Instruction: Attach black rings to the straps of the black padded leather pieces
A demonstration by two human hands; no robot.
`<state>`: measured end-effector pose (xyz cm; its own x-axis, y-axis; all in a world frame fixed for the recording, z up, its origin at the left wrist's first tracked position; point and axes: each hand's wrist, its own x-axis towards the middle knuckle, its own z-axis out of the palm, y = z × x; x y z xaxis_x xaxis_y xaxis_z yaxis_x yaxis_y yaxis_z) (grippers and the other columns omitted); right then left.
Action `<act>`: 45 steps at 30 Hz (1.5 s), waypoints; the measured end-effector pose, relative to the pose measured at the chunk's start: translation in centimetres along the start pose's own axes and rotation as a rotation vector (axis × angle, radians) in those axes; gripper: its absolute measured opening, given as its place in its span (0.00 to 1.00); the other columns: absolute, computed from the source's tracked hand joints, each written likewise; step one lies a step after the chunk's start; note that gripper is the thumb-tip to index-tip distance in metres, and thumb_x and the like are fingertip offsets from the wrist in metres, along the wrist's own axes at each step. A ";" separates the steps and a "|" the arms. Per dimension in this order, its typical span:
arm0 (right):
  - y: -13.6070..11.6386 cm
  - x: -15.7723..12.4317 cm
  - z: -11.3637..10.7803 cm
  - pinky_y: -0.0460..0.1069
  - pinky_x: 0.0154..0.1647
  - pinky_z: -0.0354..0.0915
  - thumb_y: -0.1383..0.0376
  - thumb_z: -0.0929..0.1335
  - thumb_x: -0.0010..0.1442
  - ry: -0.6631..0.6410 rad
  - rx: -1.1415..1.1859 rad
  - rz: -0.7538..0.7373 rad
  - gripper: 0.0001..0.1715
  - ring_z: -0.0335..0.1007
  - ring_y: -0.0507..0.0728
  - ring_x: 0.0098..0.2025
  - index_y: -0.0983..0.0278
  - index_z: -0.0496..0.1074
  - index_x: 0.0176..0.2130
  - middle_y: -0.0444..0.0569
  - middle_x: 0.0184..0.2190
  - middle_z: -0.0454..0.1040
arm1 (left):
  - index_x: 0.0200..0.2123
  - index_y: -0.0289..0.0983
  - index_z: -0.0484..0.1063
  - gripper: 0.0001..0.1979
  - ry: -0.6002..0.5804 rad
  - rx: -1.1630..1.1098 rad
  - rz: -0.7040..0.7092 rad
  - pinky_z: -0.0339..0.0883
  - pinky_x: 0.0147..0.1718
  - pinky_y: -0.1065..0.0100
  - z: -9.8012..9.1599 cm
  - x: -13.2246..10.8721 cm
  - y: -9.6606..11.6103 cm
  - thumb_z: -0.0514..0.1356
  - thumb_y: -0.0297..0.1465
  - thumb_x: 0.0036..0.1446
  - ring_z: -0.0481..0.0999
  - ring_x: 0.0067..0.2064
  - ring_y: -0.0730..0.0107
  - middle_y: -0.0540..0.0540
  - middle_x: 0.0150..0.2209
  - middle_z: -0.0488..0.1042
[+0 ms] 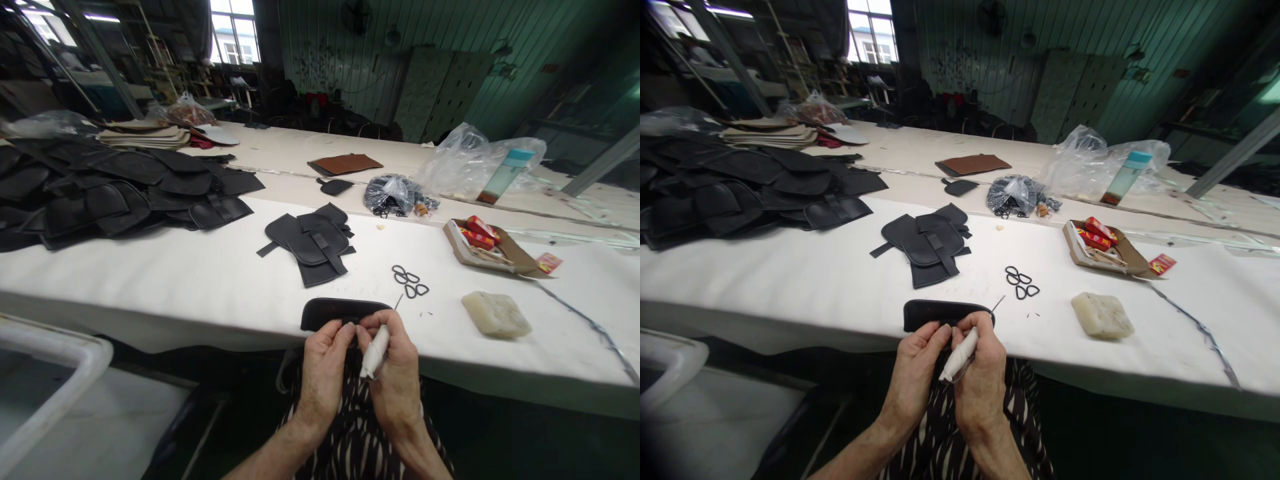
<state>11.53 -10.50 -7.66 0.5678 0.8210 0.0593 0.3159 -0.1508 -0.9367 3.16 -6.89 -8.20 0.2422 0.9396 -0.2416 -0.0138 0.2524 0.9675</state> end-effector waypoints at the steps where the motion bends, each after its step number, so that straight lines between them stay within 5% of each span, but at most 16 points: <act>1: 0.1 0.0 0.0 0.45 0.24 0.57 0.58 0.65 0.58 -0.009 0.002 0.005 0.09 0.59 0.50 0.24 0.61 0.64 0.32 0.40 0.24 0.67 | 0.23 0.36 0.64 0.14 -0.004 -0.004 -0.006 0.55 0.24 0.75 0.0 0.0 0.1 0.58 0.38 0.55 0.58 0.26 0.76 0.53 0.22 0.61; 10: -0.1 0.1 -0.3 0.45 0.23 0.55 0.58 0.64 0.57 -0.045 0.006 0.045 0.08 0.57 0.50 0.23 0.60 0.62 0.32 0.39 0.22 0.64 | 0.24 0.34 0.65 0.15 -0.130 0.077 -0.014 0.54 0.24 0.74 -1.0 0.0 1.2 0.58 0.40 0.54 0.58 0.26 0.76 0.52 0.23 0.62; 22: -0.6 0.2 0.0 0.45 0.23 0.56 0.58 0.64 0.57 -0.010 -0.005 0.023 0.09 0.57 0.50 0.22 0.61 0.62 0.31 0.40 0.22 0.65 | 0.22 0.34 0.65 0.15 -0.134 0.159 0.010 0.53 0.24 0.73 -1.5 0.8 1.5 0.57 0.38 0.55 0.58 0.26 0.75 0.52 0.22 0.60; 31: 0.2 0.2 -0.3 0.45 0.25 0.60 0.57 0.66 0.57 -0.033 0.068 0.021 0.10 0.63 0.51 0.25 0.61 0.65 0.34 0.42 0.25 0.67 | 0.24 0.32 0.71 0.13 -0.172 -0.064 -0.044 0.60 0.26 0.75 -1.4 1.7 1.4 0.60 0.36 0.53 0.66 0.26 0.75 0.50 0.23 0.69; 40: 0.4 -0.2 -5.6 0.45 0.24 0.61 0.53 0.68 0.56 -0.001 0.136 -0.016 0.14 0.65 0.52 0.24 0.60 0.66 0.34 0.43 0.24 0.70 | 0.26 0.30 0.73 0.09 -0.181 -0.286 -0.280 0.72 0.32 0.68 -1.4 2.6 1.9 0.63 0.32 0.51 0.77 0.26 0.67 0.42 0.25 0.77; 45: 1.9 0.4 -10.0 0.45 0.21 0.57 0.49 0.65 0.57 -0.035 0.160 -0.061 0.23 0.57 0.50 0.20 0.59 0.62 0.47 0.41 0.25 0.68 | 0.27 0.28 0.74 0.06 -0.138 -0.346 -0.388 0.74 0.29 0.67 -0.8 3.1 2.2 0.60 0.25 0.54 0.78 0.25 0.66 0.40 0.25 0.78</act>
<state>19.98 -16.00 -5.95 0.5236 0.8451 0.1080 0.2219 -0.0129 -0.9750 3.14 -3.21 -6.93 0.4177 0.7291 -0.5422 -0.2110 0.6583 0.7226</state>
